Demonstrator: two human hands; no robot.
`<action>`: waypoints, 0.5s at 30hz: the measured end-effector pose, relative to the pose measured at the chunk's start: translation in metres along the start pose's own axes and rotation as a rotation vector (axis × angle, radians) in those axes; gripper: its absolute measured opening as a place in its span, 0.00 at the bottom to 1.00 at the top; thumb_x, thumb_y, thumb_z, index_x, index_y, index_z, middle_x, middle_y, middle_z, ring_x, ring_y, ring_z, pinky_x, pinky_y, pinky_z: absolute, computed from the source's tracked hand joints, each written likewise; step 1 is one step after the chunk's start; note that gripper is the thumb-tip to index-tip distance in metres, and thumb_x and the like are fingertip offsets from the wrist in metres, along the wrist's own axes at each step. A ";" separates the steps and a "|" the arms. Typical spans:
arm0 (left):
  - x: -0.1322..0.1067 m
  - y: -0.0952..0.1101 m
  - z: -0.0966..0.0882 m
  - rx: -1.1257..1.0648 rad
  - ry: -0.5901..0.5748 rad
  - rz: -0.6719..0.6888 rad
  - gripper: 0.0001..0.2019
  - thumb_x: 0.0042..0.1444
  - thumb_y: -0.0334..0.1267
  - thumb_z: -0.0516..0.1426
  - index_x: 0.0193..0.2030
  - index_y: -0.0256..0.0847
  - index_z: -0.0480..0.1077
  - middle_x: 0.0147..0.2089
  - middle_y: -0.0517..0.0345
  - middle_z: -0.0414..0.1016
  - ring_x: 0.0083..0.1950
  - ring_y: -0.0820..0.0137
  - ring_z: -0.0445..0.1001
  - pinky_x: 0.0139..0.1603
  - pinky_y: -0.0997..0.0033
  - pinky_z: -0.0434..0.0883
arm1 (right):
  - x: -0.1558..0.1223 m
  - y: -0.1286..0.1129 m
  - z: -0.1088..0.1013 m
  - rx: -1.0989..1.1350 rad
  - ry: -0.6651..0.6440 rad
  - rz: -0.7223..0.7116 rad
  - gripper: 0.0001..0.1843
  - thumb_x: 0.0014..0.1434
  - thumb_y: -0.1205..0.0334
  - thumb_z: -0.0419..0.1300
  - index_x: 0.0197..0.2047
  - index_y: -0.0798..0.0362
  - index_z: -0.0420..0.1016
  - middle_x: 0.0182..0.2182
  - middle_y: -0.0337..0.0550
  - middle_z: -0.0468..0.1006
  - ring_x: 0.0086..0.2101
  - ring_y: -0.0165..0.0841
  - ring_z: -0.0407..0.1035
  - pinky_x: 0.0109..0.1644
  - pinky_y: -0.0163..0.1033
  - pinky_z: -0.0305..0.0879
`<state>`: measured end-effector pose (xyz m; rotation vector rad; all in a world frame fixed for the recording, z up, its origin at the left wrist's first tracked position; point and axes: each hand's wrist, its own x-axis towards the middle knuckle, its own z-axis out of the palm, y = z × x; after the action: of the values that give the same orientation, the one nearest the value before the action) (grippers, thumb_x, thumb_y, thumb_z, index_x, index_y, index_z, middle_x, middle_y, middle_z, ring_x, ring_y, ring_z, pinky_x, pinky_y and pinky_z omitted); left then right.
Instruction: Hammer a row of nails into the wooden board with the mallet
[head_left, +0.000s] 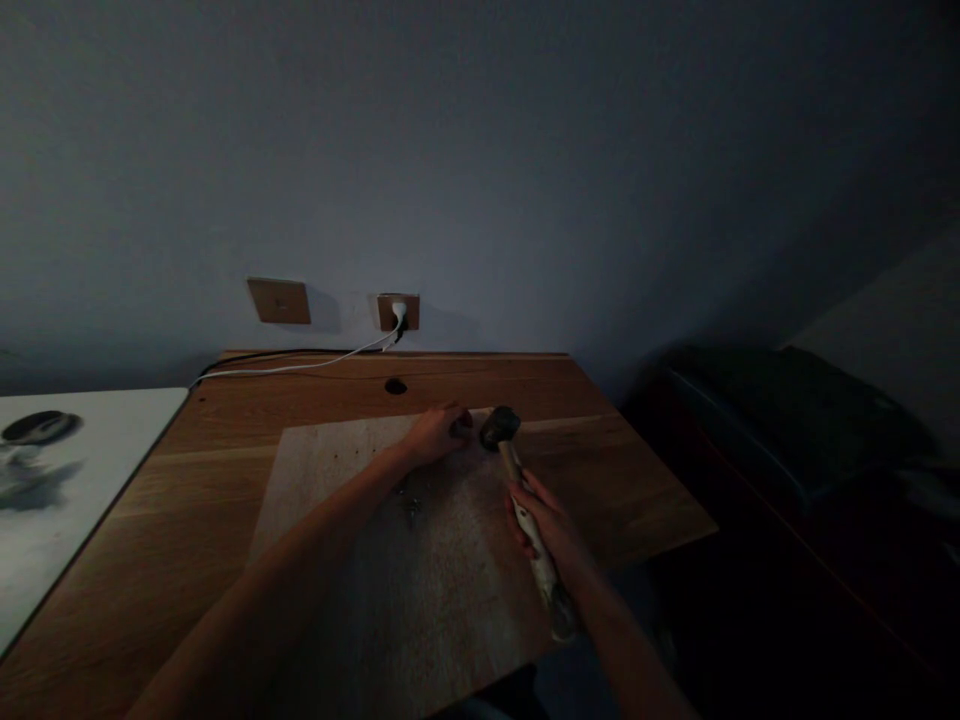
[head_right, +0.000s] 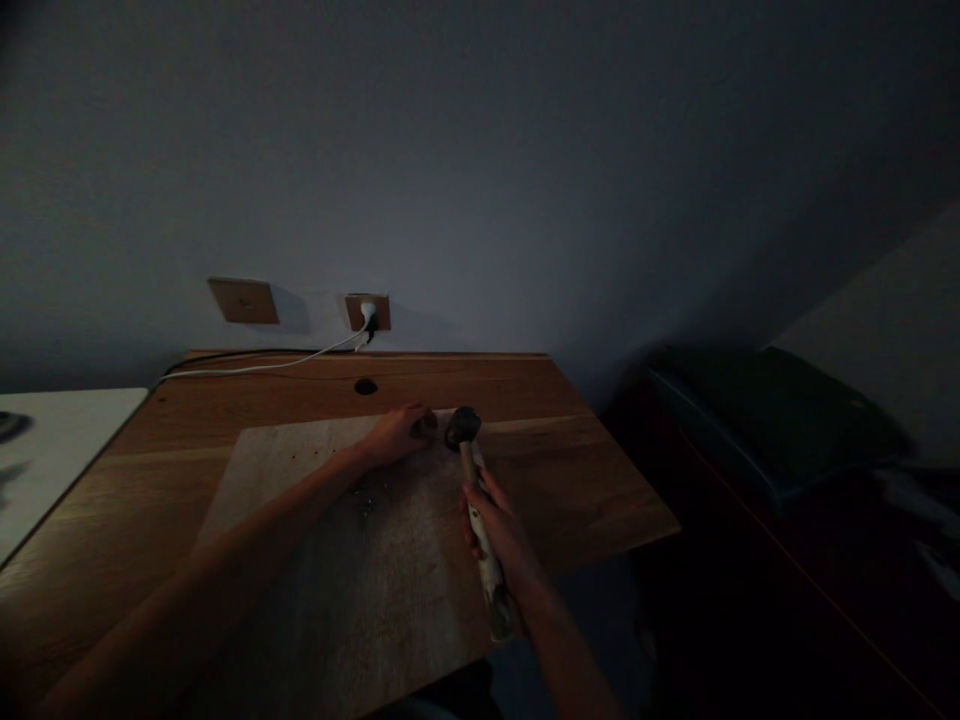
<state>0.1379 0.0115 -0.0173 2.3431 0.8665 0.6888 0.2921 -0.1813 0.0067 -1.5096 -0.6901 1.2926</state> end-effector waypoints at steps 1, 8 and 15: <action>0.000 0.000 0.000 0.022 0.000 0.002 0.10 0.50 0.31 0.65 0.41 0.39 0.79 0.44 0.53 0.78 0.40 0.66 0.78 0.44 0.72 0.72 | -0.001 0.001 -0.001 0.026 -0.018 0.011 0.31 0.47 0.42 0.71 0.48 0.50 0.70 0.25 0.32 0.74 0.14 0.23 0.59 0.12 0.28 0.50; -0.001 0.002 0.000 0.080 -0.030 0.018 0.08 0.53 0.31 0.63 0.40 0.41 0.80 0.44 0.53 0.77 0.43 0.64 0.78 0.46 0.70 0.72 | 0.002 0.005 -0.006 0.134 -0.104 -0.024 0.34 0.46 0.40 0.72 0.50 0.50 0.72 0.23 0.29 0.70 0.13 0.22 0.56 0.11 0.27 0.48; -0.001 0.002 -0.002 0.097 -0.048 0.011 0.10 0.52 0.32 0.64 0.42 0.43 0.80 0.44 0.54 0.77 0.43 0.64 0.78 0.46 0.71 0.73 | 0.005 0.003 0.012 0.117 -0.065 -0.150 0.24 0.49 0.44 0.70 0.41 0.50 0.70 0.20 0.28 0.69 0.13 0.23 0.56 0.13 0.28 0.52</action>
<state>0.1369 0.0096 -0.0149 2.4421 0.8843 0.6051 0.2817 -0.1740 0.0023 -1.3021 -0.7426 1.2501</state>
